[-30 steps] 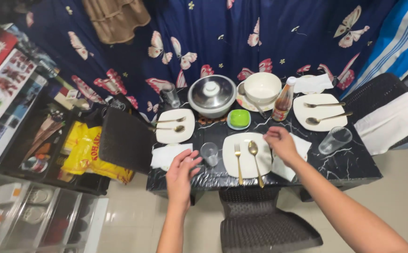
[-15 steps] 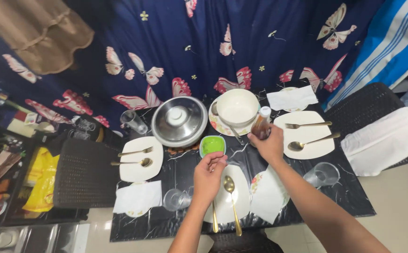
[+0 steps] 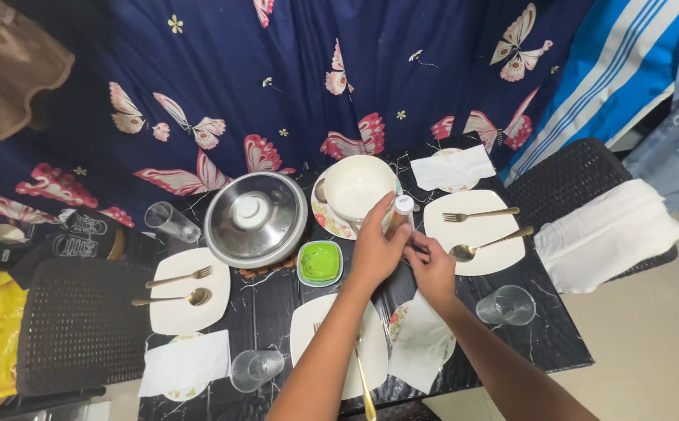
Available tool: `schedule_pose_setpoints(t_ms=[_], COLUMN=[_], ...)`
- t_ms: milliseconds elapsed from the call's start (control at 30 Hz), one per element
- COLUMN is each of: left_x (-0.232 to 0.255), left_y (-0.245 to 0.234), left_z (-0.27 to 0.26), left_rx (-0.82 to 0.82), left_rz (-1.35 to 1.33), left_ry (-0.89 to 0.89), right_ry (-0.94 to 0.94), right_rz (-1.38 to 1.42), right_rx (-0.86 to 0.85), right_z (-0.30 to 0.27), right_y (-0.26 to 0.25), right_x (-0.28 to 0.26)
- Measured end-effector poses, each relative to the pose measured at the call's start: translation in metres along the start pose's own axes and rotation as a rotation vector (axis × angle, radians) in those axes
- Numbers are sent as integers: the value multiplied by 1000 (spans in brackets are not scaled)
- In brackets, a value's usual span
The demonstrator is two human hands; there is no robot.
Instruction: Setting the dining table with plates, cutlery, and napkins, then retrieving ketchup and a jar of kimchi from the shelf and fridge.
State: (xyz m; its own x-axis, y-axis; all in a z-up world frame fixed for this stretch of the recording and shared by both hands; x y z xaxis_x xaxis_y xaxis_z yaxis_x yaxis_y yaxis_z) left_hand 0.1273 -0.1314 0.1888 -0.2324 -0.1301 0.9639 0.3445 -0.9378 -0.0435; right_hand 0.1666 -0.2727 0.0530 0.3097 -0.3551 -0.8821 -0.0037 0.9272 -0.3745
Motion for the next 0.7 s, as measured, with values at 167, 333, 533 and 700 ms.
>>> schedule_pose_setpoints(t_ms=[167,333,533,700], left_x=[-36,-32,-22,-17], left_y=[9,4,-31,-67], left_z=[11,5,-44,-115], left_rx=[57,101,127,105], left_rz=[18,26,78,-73], left_ry=[-50,-78,-174,-282], right_ry=[184,112,-88,310], right_rz=[42,252,-44,-8], right_rx=[8,39,381,745], right_z=[-2,11,23,-59], right_y=[-8,-87,-293,-417], right_x=[28,-30,19,211])
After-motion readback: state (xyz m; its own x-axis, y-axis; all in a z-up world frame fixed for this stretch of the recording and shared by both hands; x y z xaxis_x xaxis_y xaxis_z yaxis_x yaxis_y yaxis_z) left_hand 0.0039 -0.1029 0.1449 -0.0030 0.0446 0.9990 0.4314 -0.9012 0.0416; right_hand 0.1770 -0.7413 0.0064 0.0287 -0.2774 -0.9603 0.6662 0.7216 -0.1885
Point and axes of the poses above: each hand's wrist, its own z-axis towards the middle knuckle, its own y-axis out of the palm, x = y × z, the point moved 5 cm from there along z, towards the middle knuckle, and after that the axes turned 15 degrees about -z, right-handed, at the moved point
